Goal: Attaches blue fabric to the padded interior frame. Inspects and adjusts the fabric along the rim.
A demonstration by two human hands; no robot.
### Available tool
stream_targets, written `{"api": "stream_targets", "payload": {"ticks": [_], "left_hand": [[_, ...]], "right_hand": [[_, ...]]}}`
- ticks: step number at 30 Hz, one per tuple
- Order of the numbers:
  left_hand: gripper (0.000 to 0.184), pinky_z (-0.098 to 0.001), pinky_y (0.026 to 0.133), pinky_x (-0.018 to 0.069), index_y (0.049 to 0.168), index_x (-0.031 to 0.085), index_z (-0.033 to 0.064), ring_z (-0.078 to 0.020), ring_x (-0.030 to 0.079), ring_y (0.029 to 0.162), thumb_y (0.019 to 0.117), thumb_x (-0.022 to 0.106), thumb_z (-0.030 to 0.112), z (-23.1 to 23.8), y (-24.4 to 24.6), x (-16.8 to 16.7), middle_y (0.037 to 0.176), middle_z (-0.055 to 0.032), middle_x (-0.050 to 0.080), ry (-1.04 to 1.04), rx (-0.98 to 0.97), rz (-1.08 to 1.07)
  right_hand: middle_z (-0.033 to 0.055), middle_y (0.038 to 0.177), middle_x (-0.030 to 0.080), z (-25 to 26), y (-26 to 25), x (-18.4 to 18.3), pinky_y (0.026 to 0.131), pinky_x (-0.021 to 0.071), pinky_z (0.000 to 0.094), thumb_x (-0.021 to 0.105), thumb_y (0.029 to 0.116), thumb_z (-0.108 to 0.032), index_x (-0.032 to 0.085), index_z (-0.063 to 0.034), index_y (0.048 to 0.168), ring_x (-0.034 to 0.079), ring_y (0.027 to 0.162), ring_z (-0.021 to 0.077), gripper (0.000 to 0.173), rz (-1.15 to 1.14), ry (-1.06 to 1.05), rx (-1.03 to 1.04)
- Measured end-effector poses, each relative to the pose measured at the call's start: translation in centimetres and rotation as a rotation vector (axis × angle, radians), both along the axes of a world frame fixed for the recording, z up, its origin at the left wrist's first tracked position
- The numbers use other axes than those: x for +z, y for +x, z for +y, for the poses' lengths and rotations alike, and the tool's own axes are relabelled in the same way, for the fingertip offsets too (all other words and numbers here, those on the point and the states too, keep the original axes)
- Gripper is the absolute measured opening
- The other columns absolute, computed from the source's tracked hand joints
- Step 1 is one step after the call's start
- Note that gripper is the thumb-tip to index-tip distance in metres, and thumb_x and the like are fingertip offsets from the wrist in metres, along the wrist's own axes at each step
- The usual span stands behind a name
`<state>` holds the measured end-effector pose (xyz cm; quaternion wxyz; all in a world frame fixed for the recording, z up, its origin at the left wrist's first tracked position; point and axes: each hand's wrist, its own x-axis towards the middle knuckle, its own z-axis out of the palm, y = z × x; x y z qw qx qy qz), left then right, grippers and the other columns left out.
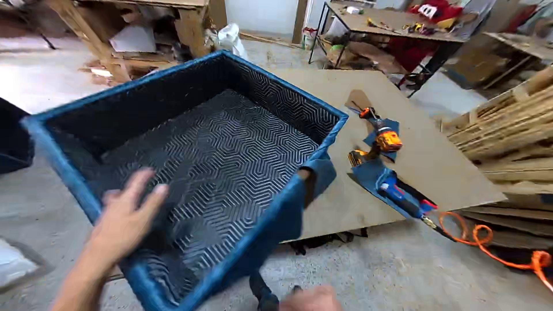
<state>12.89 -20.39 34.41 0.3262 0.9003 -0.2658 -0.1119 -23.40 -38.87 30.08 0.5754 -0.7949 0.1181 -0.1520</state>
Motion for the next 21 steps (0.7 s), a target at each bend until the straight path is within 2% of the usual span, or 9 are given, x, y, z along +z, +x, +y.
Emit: {"api": "stream_targets", "payload": {"ticks": [2, 3, 5, 6, 7, 10, 15, 18, 21], "left_hand": [[0.069, -0.067, 0.098, 0.0504, 0.148, 0.056, 0.0225, -0.0363, 0.066, 0.118, 0.1014, 0.036, 0.069, -4.7, -5.5, 0.5, 0.129, -0.0145, 0.069, 0.224, -0.199, 0.017], [0.077, -0.0646, 0.1, 0.0505, 0.149, 0.054, 0.023, -0.0343, 0.065, 0.121, 0.0972, 0.035, 0.077, -6.9, -7.6, 0.1, 0.132, -0.0127, 0.068, 0.314, -0.24, 0.017], [0.091, -0.0668, 0.108, 0.0411, 0.149, 0.052, 0.01, -0.0411, 0.055, 0.132, 0.0915, 0.044, 0.08, -9.9, -9.2, -1.7, 0.142, -0.0195, 0.06, 0.408, -0.169, -0.108], [0.088, -0.067, 0.106, 0.042, 0.14, 0.058, 0.0037, -0.0443, 0.057, 0.127, 0.0901, 0.055, 0.076, -10.2, -8.9, -3.0, 0.135, -0.0237, 0.062, 0.377, -0.094, -0.202], [0.083, -0.0652, 0.104, 0.0443, 0.132, 0.063, 0.0024, -0.0435, 0.059, 0.123, 0.0876, 0.063, 0.072, -9.6, -8.4, -4.2, 0.127, -0.0237, 0.065, 0.334, -0.038, -0.293], [0.071, -0.0559, 0.103, 0.0473, 0.131, 0.065, 0.0105, -0.0331, 0.062, 0.118, 0.0884, 0.066, 0.068, -6.0, -8.6, -5.6, 0.123, -0.0138, 0.067, 0.258, -0.031, -0.416], [0.068, -0.0499, 0.112, 0.0423, 0.128, 0.068, 0.0167, -0.0243, 0.062, 0.115, 0.0862, 0.065, 0.07, -1.4, -15.6, -7.3, 0.116, -0.0048, 0.069, 0.256, 0.054, -0.551], [0.065, -0.0536, 0.109, 0.0402, 0.118, 0.071, 0.014, -0.0268, 0.063, 0.106, 0.0765, 0.073, 0.064, -0.7, -20.2, -8.6, 0.107, -0.0064, 0.07, 0.292, 0.185, -0.642], [0.058, -0.0568, 0.113, 0.0348, 0.12, 0.07, 0.0121, -0.0279, 0.061, 0.114, 0.0743, 0.073, 0.048, -0.4, -22.6, -8.6, 0.115, -0.0078, 0.068, 0.273, 0.207, -0.66]], "right_hand": [[0.0002, 0.097, 0.075, -6.3, 4.7, 1.1, 0.079, 0.0624, 0.0368, 0.06, 0.0989, -0.026, 0.076, -0.0124, 0.097, 0.072, 0.092, 0.0111, 0.021, -0.075, -0.574, -0.143], [0.0022, 0.117, 0.074, -10.5, 7.8, 1.1, 0.095, 0.0598, 0.0419, 0.062, 0.0976, -0.033, 0.077, -0.0145, 0.111, 0.069, 0.113, 0.0153, 0.027, -0.055, -0.777, -0.191], [0.0139, 0.155, 0.05, -18.6, 14.6, 0.2, 0.12, 0.0287, 0.0656, 0.058, 0.0979, -0.054, 0.063, -0.0127, 0.14, 0.036, 0.15, 0.0371, 0.059, 0.039, -0.956, -0.112], [0.0159, 0.16, 0.043, -21.4, 17.3, -0.8, 0.12, 0.0174, 0.0735, 0.053, 0.0963, -0.065, 0.058, -0.0136, 0.145, 0.027, 0.153, 0.0429, 0.071, 0.086, -1.007, -0.068], [0.0156, 0.154, 0.051, -22.7, 19.0, -2.0, 0.12, 0.0146, 0.0752, 0.049, 0.0942, -0.074, 0.061, -0.0135, 0.141, 0.034, 0.15, 0.043, 0.077, 0.11, -1.042, -0.041], [0.0238, 0.117, 0.067, -20.8, 18.7, -2.6, 0.116, 0.0292, 0.0688, 0.056, 0.087, -0.076, 0.067, 0.0005, 0.12, 0.061, 0.119, 0.0444, 0.084, 0.095, -1.098, -0.019], [0.0267, 0.141, 0.054, -9.5, 5.7, -4.2, 0.117, 0.0349, 0.0651, 0.076, 0.083, -0.056, 0.057, -0.0014, 0.137, 0.046, 0.138, 0.0443, 0.079, -0.226, -0.815, -0.186], [0.0281, 0.129, 0.061, -1.6, 2.5, -7.9, 0.106, 0.0423, 0.0666, 0.084, 0.0735, -0.058, 0.064, -0.0034, 0.131, 0.056, 0.125, 0.0476, 0.082, -0.221, -0.817, -0.317], [0.0306, 0.126, 0.057, 0.3, 4.0, -12.2, 0.103, 0.045, 0.0634, 0.083, 0.0741, -0.029, 0.061, -0.0027, 0.127, 0.054, 0.122, 0.0502, 0.063, -0.31, -0.792, -0.445]]}}
